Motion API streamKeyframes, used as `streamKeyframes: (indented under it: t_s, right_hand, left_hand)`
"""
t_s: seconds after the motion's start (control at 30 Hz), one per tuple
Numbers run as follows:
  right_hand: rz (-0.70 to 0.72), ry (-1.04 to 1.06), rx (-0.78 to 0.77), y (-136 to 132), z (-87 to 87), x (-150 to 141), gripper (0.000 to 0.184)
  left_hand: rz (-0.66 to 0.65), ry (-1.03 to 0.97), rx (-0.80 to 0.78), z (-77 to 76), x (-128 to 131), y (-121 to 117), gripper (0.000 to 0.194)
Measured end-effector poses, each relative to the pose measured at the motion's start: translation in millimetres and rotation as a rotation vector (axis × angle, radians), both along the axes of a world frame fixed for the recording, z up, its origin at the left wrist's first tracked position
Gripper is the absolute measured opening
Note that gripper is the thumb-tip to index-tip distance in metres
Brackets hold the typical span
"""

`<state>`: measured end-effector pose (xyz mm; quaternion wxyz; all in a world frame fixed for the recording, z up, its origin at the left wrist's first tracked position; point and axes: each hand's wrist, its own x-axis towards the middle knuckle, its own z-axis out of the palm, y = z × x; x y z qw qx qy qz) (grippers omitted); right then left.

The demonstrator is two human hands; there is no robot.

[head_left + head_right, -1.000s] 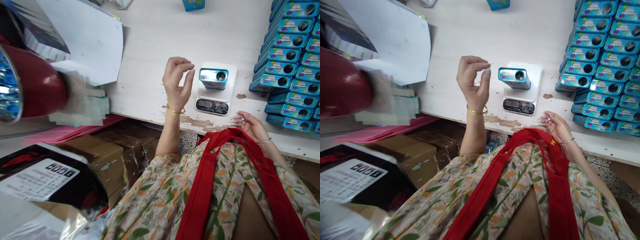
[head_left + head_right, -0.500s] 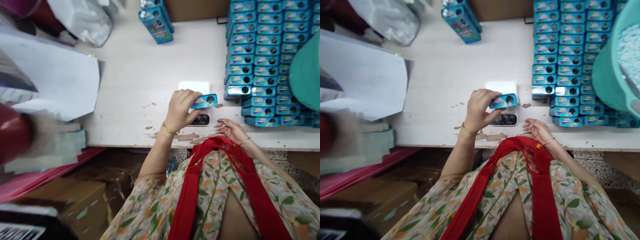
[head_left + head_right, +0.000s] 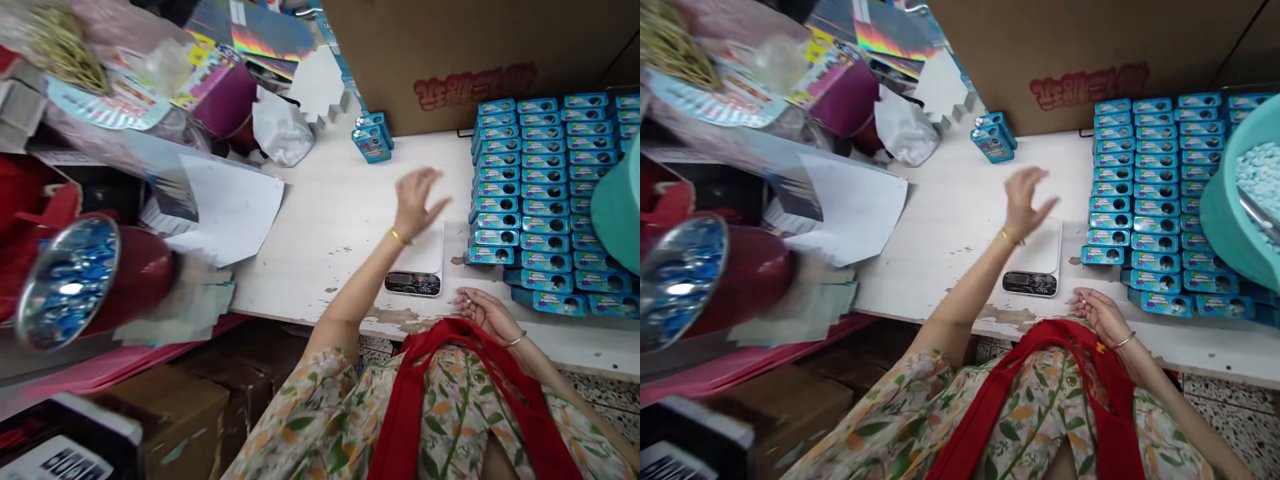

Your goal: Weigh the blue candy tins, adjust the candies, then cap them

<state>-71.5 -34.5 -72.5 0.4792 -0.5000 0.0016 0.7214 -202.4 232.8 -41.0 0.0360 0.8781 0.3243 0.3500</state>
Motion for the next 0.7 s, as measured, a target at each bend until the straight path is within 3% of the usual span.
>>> streamKeyframes:
  t_s: [0.1,0.17,0.23,0.33,0.4,0.47,0.6,0.7]
  right_hand:
    - [0.005,-0.011,0.008,-1,-2.7,0,0.029]
    - [0.009,-0.022,0.014,-1,-3.6,0,0.029]
    - [0.028,-0.043,0.021,-1,-3.4,1,0.032]
    - [0.077,-0.077,0.030,1,-1.4,2,0.041]
    - [0.088,-0.096,0.026,3,-0.4,2,0.047]
    - [0.093,-0.113,0.019,6,-0.5,2,0.053]
    - [0.110,-0.170,0.010,10,-0.9,-1,0.060]
    - [0.135,-0.218,0.014,10,1.5,-3,0.061]
  left_hand:
    - [0.287,-0.030,-0.102,-3.1,-28,96,0.049]
    - [0.378,0.009,-0.176,-9.0,-41,149,0.039]
    - [0.381,0.092,-0.243,-14.9,-50,184,0.030]
    - [0.295,0.238,-0.338,-16.8,-58,202,0.027]
    - [0.191,0.322,-0.326,-10.9,-67,190,0.027]
    - [0.083,0.368,-0.260,0.4,-80,160,0.026]
    - [-0.086,0.448,-0.150,30.0,-97,55,0.029]
    - [-0.158,0.505,-0.037,44.9,-92,-18,0.020]
